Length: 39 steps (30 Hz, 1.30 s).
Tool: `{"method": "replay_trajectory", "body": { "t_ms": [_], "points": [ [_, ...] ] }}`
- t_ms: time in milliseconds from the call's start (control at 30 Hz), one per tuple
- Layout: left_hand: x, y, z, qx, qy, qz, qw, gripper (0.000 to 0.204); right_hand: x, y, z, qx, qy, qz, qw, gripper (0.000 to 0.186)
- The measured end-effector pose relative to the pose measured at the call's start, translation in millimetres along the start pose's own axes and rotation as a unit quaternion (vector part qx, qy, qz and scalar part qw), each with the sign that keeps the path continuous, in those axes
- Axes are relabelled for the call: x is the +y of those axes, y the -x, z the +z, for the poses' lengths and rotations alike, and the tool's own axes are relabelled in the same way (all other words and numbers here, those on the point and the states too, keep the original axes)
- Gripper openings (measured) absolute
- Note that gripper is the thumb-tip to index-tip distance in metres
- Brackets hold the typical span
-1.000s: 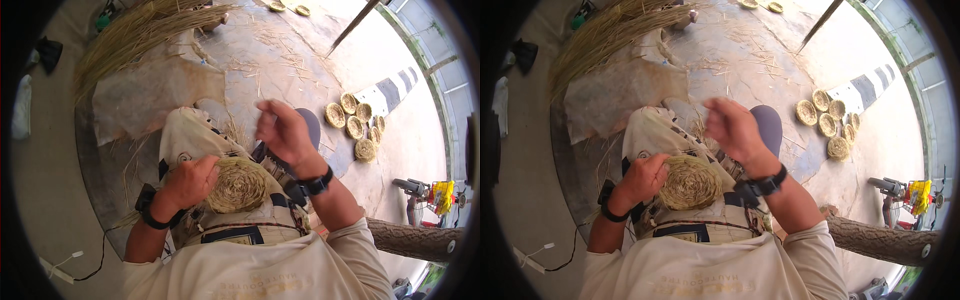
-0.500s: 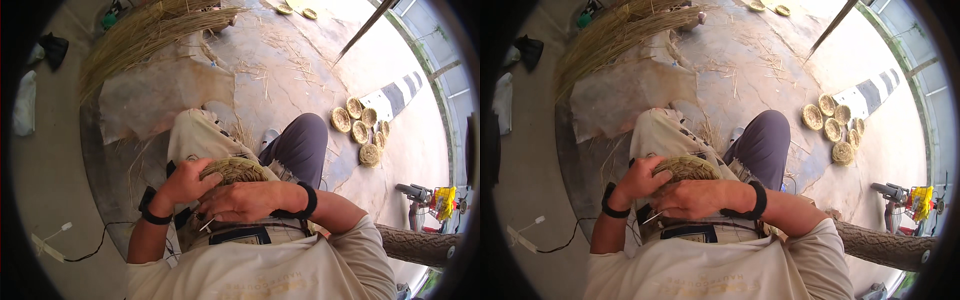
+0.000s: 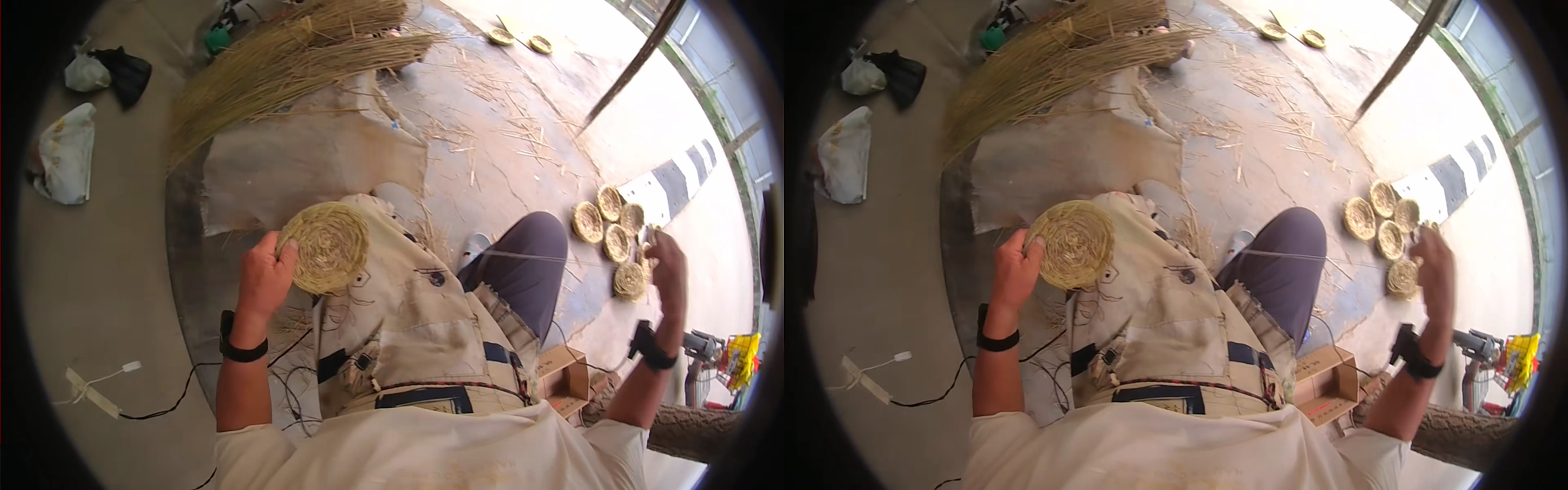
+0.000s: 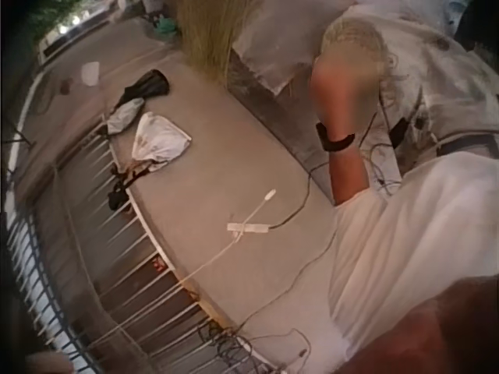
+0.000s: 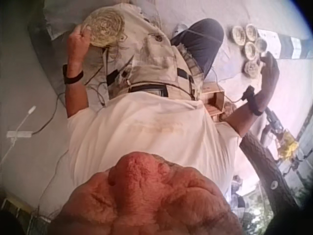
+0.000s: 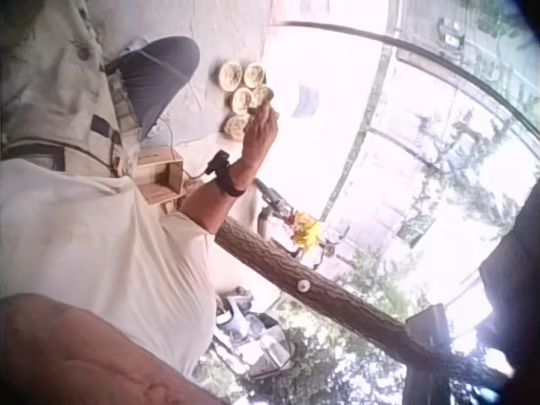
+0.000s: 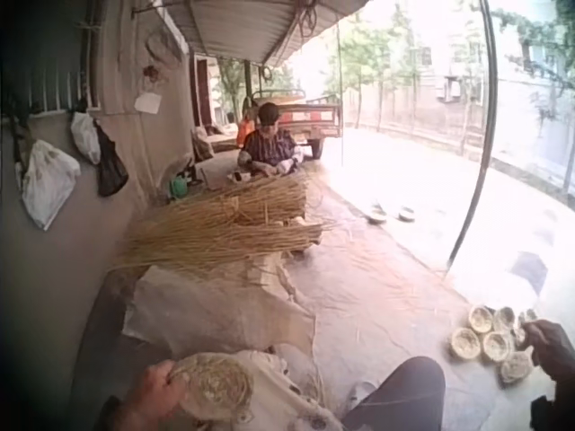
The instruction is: The recorder is weaving a circular mat out of straw using a needle and thread to bind the coils together.
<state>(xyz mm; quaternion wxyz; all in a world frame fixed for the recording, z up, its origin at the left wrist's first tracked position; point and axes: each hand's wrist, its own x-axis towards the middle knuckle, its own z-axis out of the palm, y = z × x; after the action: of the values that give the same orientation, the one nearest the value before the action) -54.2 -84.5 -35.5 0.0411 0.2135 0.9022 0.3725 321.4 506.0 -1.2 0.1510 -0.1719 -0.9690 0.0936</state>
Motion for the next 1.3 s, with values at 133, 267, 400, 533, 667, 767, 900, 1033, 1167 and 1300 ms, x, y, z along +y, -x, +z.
{"method": "replay_trajectory", "body": {
  "t_ms": [133, 267, 400, 533, 667, 767, 900, 1033, 1167, 1300],
  "points": [
    [-18.3, -6.0, -30.5, 0.077, -0.069, 0.007, 0.995, 0.027, 32.3, 35.1, -31.8, 0.127, -0.275, 0.339, 0.891, 0.043],
    [-8.1, -8.4, -29.8, 0.091, -0.097, 0.009, 0.991, 0.027, -26.7, 28.2, -12.0, 0.125, -0.324, 0.291, 0.891, 0.036],
    [29.3, -3.8, -0.9, 0.044, -0.058, 0.010, 0.997, 0.026, -180.8, -2.3, 27.8, -0.056, -0.488, 0.202, 0.847, 0.030],
    [64.4, 15.6, 23.1, -0.009, -0.028, 0.050, 0.998, 0.026, -303.1, -37.0, 81.5, -0.172, -0.385, -0.148, 0.895, 0.018],
    [87.5, 24.3, 34.7, -0.041, 0.011, 0.067, 0.997, 0.024, -345.0, -46.7, 109.5, -0.145, -0.371, -0.159, 0.903, 0.015],
    [92.6, 26.7, 38.5, -0.032, 0.023, 0.113, 0.993, 0.021, -346.7, -46.6, 111.9, -0.147, -0.365, -0.152, 0.907, 0.015],
    [93.4, 26.3, 40.0, -0.052, 0.031, 0.109, 0.992, 0.020, -348.5, -45.6, 112.5, -0.132, -0.375, -0.135, 0.908, 0.012],
    [91.7, 26.3, 42.0, -0.056, 0.026, 0.120, 0.991, 0.020, -350.1, -43.3, 108.1, -0.145, -0.382, -0.110, 0.906, 0.012],
    [92.8, 27.1, 43.7, -0.042, 0.020, 0.124, 0.991, 0.020, -350.4, -42.3, 107.3, -0.151, -0.404, -0.096, 0.897, 0.011],
    [96.3, 29.9, 46.5, -0.029, 0.004, 0.136, 0.990, 0.021, -352.6, -44.4, 112.8, -0.141, -0.429, -0.099, 0.887, 0.011]
  ]
}}
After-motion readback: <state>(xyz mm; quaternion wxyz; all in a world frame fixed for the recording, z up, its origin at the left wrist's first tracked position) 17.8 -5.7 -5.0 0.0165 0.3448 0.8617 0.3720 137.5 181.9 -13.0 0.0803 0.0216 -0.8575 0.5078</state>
